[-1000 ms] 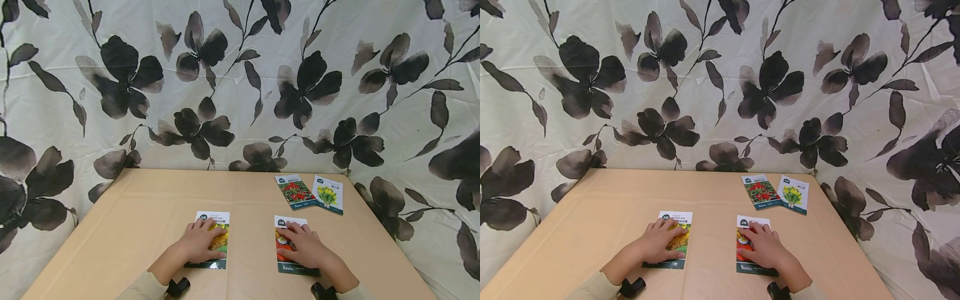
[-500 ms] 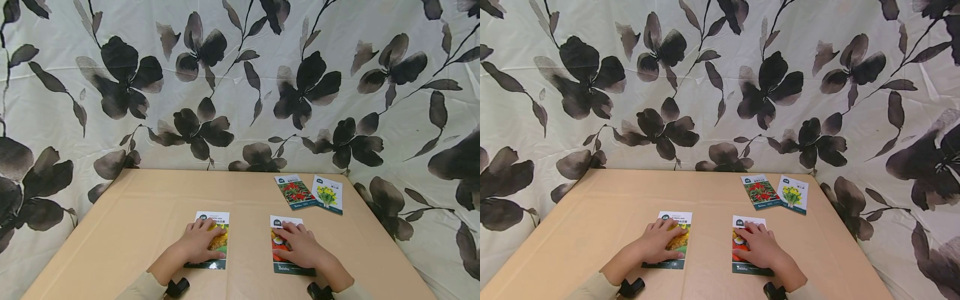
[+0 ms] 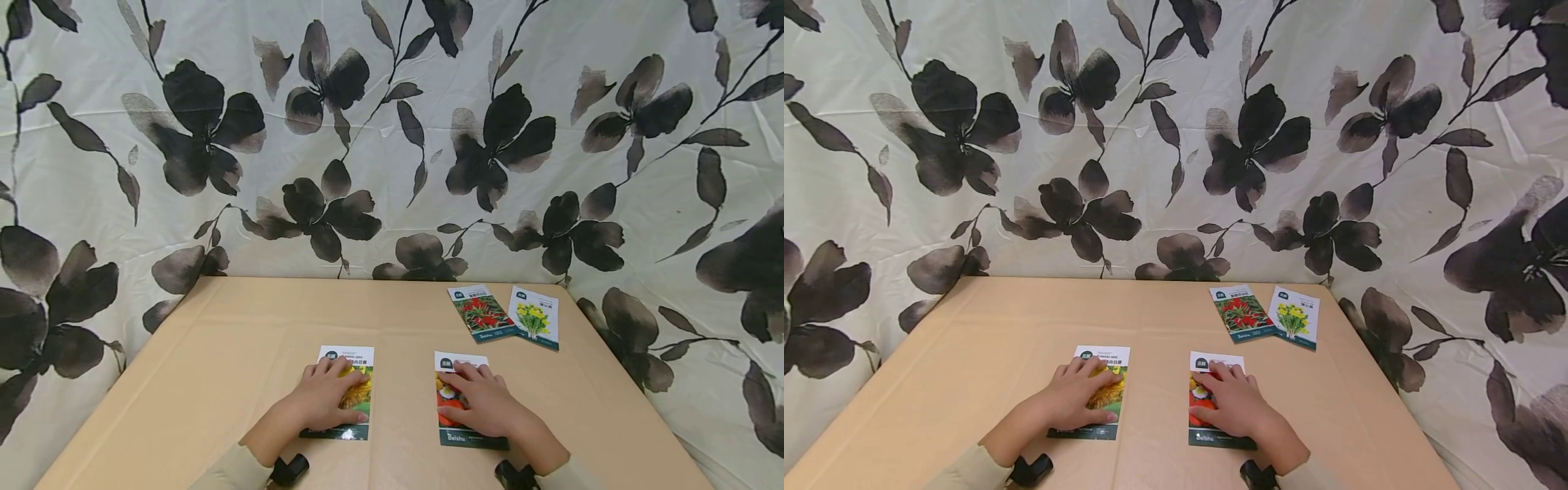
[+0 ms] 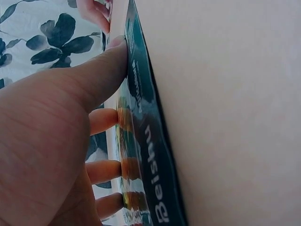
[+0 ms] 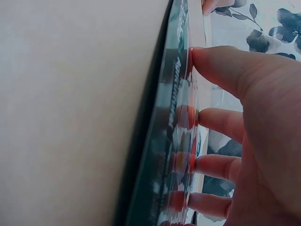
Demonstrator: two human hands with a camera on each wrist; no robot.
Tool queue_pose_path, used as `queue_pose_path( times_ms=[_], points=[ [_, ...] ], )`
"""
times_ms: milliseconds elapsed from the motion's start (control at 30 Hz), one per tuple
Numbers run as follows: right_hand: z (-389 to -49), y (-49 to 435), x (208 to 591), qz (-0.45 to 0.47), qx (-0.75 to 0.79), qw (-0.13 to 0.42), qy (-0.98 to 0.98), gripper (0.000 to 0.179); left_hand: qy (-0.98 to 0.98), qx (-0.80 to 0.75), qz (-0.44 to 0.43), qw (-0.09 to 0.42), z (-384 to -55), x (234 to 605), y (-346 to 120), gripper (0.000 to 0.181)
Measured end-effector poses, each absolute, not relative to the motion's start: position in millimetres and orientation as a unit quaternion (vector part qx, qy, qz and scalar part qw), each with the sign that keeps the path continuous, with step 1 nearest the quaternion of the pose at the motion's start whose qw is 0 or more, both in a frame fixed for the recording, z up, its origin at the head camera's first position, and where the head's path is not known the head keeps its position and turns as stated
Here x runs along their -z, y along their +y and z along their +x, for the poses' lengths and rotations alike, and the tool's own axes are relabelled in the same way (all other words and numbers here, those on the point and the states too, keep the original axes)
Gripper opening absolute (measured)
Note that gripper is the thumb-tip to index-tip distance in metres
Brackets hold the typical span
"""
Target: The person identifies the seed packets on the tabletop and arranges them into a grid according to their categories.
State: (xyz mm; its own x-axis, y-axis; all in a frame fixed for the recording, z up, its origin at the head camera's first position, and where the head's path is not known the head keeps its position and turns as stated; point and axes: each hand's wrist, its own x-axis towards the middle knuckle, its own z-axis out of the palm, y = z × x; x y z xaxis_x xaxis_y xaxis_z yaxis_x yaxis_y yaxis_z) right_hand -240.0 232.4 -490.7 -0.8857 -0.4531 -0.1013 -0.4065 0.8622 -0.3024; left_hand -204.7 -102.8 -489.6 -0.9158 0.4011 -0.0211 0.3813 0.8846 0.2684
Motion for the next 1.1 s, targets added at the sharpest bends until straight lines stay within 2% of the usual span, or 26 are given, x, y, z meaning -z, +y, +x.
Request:
queue_pose_path(
  times_ms=[1100],
  points=[
    [-245, 213, 493, -0.246, 0.133, 0.081, 0.957, 0.068, 0.969, -0.134, 0.204, 0.045, -204, 487, -104, 0.066]
  ],
)
